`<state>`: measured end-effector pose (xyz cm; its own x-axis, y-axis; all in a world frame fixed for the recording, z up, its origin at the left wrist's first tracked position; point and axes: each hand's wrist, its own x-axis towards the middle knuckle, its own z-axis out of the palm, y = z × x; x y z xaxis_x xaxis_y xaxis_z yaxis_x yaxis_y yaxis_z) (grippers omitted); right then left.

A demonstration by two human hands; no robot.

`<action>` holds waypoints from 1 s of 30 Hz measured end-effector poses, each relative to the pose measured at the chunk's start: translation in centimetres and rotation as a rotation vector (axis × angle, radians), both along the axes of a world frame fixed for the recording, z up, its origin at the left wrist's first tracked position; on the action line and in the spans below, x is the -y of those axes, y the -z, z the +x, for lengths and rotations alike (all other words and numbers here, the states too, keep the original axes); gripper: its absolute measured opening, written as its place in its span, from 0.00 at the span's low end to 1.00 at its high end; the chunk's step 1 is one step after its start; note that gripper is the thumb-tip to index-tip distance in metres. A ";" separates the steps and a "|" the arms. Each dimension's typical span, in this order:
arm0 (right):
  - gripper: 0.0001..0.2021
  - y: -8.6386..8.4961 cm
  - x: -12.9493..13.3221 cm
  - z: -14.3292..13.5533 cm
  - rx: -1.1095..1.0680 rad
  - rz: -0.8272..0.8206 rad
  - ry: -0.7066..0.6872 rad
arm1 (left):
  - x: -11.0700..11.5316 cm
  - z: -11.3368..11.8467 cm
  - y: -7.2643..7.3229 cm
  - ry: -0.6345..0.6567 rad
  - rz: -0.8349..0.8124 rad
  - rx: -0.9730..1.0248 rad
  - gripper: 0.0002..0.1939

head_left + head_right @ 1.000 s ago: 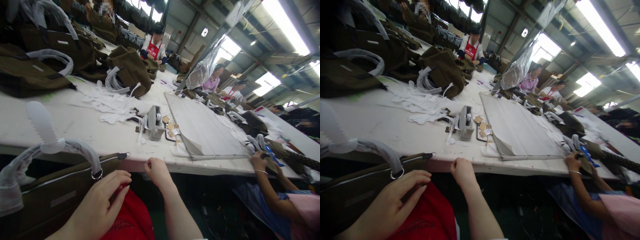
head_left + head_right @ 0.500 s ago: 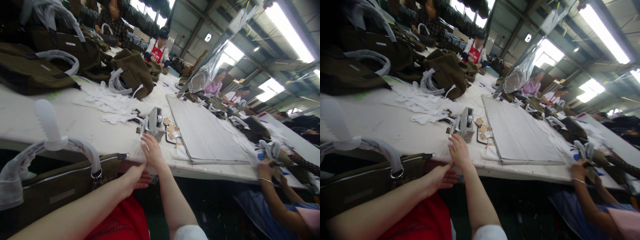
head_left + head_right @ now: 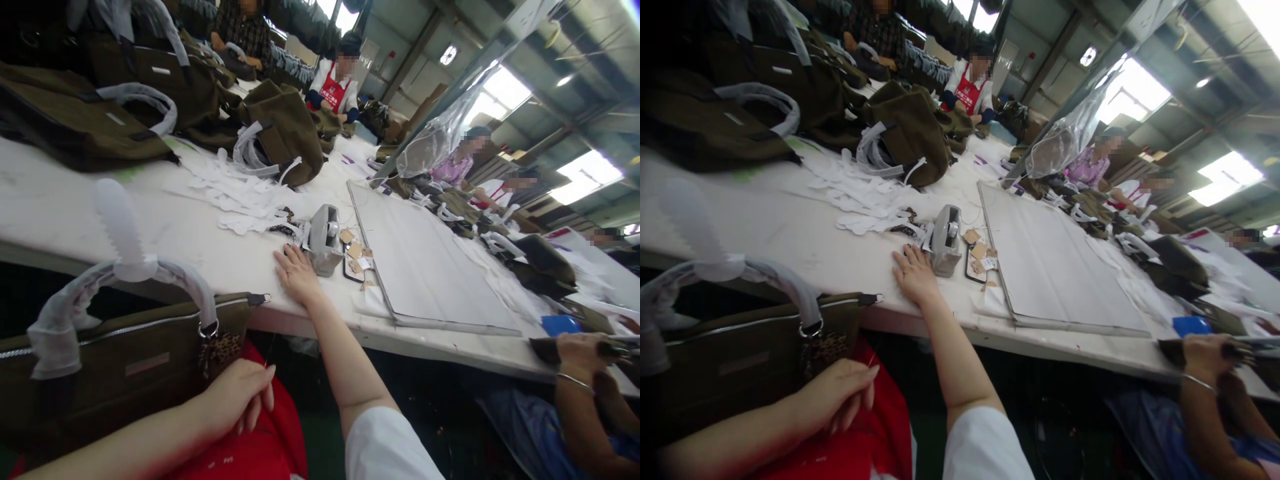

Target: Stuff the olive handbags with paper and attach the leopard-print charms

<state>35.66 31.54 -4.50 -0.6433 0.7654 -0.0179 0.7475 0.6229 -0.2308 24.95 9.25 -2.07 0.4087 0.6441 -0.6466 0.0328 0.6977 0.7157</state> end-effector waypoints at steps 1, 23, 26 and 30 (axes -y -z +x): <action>0.23 0.1 0.0 -0.1 -0.001 0.002 0.006 | 1.0 -0.6 -0.4 0.059 0.005 -0.009 0.38; 0.14 -6.4 17.6 -0.7 -0.127 -0.342 -0.348 | 4.3 -9.6 -5.0 0.082 0.333 -0.422 0.25; 0.15 -5.7 16.4 -0.6 -0.213 -0.273 -0.152 | 3.9 -10.4 -5.1 -0.105 0.493 -0.522 0.21; 0.15 -5.5 15.5 -1.1 -0.491 -0.292 0.010 | 3.4 -10.6 -4.3 -0.276 0.526 -0.757 0.18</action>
